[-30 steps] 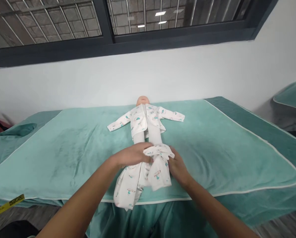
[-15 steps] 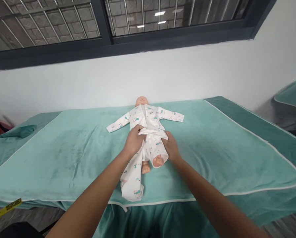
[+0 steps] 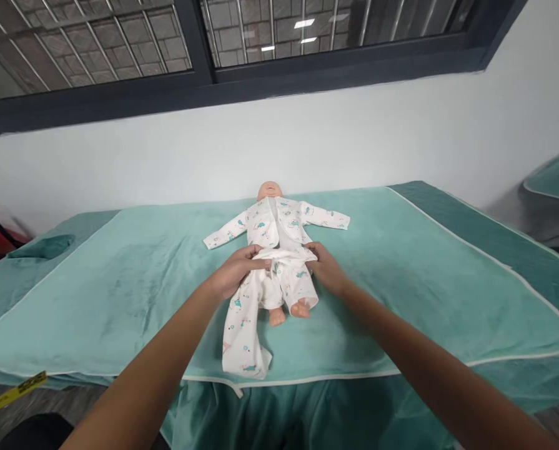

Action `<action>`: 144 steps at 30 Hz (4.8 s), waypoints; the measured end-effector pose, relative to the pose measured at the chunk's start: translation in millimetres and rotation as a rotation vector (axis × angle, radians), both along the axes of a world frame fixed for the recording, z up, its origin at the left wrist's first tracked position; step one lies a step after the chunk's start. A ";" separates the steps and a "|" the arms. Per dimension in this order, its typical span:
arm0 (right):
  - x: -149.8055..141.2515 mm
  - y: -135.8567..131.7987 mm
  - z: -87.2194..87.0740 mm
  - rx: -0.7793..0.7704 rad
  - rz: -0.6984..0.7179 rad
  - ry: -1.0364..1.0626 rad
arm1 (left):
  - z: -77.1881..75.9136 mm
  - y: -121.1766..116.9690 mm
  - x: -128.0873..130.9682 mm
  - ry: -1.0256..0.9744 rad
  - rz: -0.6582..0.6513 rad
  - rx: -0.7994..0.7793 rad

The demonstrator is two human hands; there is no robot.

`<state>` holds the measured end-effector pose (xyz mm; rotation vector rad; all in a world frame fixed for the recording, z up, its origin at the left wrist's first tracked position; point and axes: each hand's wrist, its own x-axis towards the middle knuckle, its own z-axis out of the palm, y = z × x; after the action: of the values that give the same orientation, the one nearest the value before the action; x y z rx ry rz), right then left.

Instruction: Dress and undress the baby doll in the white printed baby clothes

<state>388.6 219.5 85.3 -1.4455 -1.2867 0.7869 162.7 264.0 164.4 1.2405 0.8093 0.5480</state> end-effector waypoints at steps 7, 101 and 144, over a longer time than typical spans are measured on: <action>-13.2 -19.5 34.0 0.182 0.052 -0.201 | -9.9 -2.5 -9.6 -0.175 0.095 -0.030; -57.5 -1.6 63.8 -0.156 0.515 -0.906 | -62.8 -115.0 -18.7 -0.206 0.458 -0.243; -63.9 27.1 46.3 -0.316 0.182 -0.430 | -77.4 -5.5 -24.6 0.073 0.304 0.256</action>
<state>324.6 246.6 131.5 -1.8391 -1.6940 0.8560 138.2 258.5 87.1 1.3860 1.0217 0.8781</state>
